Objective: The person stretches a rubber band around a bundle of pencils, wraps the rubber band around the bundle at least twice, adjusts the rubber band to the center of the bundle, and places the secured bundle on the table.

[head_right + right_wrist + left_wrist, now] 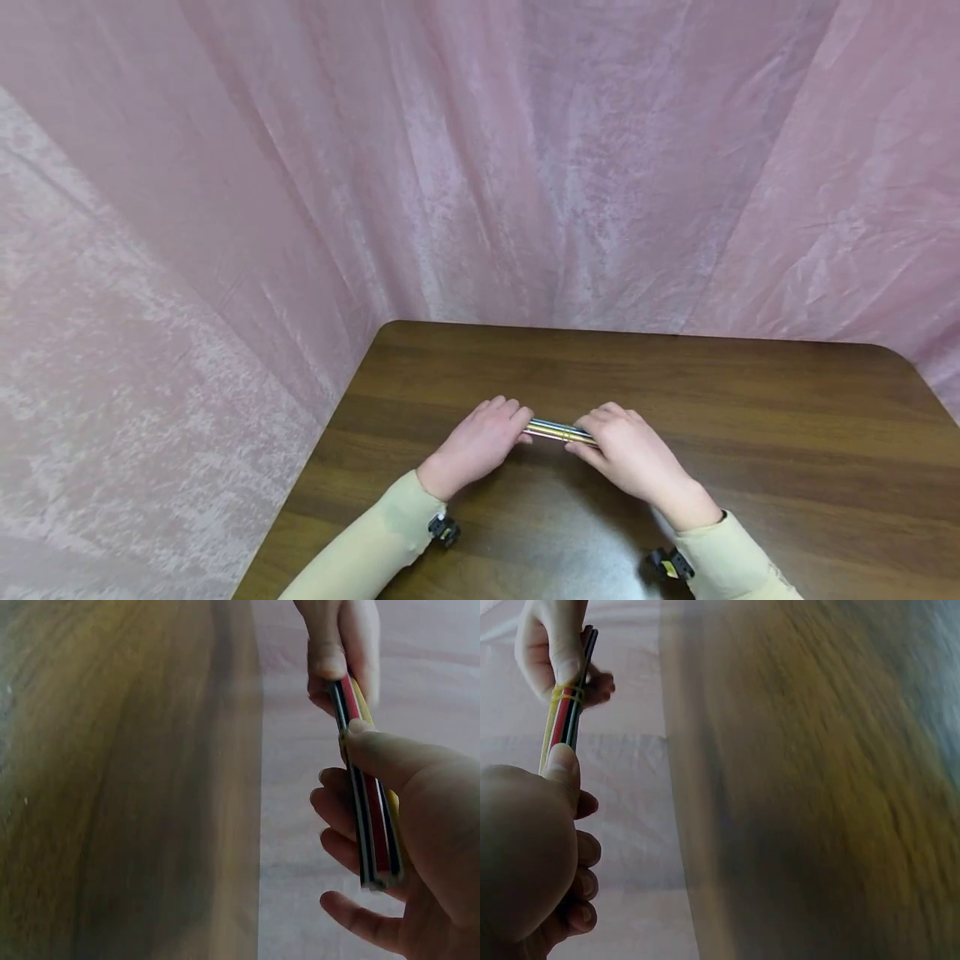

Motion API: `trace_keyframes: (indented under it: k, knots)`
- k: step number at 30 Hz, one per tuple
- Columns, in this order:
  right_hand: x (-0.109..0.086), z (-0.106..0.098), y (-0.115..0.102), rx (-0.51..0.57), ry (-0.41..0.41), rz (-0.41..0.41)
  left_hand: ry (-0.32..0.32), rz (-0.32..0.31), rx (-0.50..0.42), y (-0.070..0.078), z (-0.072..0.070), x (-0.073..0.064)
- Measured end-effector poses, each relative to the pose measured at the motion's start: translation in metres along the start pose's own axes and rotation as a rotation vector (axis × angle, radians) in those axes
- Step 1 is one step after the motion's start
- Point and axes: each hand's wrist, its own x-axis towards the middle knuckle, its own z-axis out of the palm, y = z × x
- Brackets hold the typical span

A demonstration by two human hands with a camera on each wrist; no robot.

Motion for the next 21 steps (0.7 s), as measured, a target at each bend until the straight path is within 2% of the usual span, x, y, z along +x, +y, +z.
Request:
trace_keyframes:
  k: [5,13,21]
  knots:
    - [0.0041,0.0065,-0.0036,-0.032,0.013,-0.07,0.016,0.033,0.025,0.0062,-0.0011,0.0033]
    - [0.0026,0.0012,-0.0046,-0.033,0.011,-0.009,0.008,0.023,0.029,0.0047,-0.0022,0.001]
    - [0.0053,0.0064,-0.0047,-0.071,0.037,-0.06,0.023,0.032,0.036,0.0061,-0.0048,0.0025]
